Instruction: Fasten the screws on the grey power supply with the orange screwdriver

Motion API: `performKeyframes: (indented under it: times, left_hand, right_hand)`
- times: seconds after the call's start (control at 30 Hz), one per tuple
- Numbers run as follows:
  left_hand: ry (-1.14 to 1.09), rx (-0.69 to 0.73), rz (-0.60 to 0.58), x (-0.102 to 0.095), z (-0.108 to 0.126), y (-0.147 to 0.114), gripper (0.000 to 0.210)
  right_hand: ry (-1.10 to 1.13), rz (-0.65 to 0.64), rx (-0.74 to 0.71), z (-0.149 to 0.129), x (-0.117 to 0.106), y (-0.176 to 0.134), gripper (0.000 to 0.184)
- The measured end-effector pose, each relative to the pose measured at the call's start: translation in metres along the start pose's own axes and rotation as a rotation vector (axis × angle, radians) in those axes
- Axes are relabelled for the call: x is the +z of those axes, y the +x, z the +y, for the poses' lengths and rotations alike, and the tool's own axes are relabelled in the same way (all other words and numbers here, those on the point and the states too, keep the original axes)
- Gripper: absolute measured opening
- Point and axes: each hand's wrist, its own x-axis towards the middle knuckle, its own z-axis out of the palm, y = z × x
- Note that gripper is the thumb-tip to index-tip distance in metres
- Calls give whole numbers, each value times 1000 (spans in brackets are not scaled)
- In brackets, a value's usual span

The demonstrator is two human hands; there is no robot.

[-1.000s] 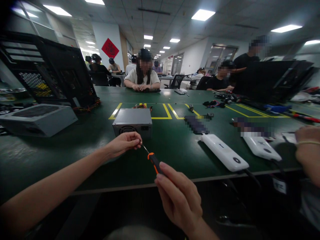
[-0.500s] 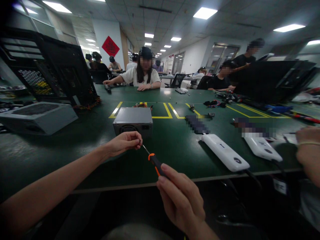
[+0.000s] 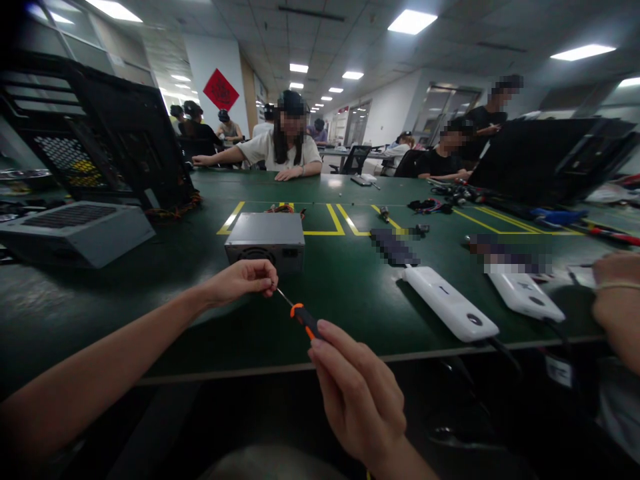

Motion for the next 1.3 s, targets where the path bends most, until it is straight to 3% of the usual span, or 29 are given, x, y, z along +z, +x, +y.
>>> performKeyframes:
  times: [0.2,0.33,0.53,0.77,0.9,1.07,1.3]
  left_hand:
    - [102,20,-11,1,6,-2,19]
    - [87,30,12,2,9,-4,18]
    - [-193,28,198,5,11,-3,14]
    - [-381,-34,158,10,6,1,7]
    - [-445,-66,211,14,5,4,6]
    - [-456,-155,235,16,3,7,26]
    - [-70,-199,143,19,-5,7,41]
  right_hand:
    - [-12,-93,-62,-4,-2,-1,47]
    - [68,-150,-45,-7,-4,4,41]
    - [138,-324,35,-13,-5,11,35]
    - [160,-464,111,-7,9,11,28]
    - [133,-428,118,-4,18,7,24]
    - [73,-365,116,1,27,4,24]
    - [-59,-344,150,19,36,4,21]
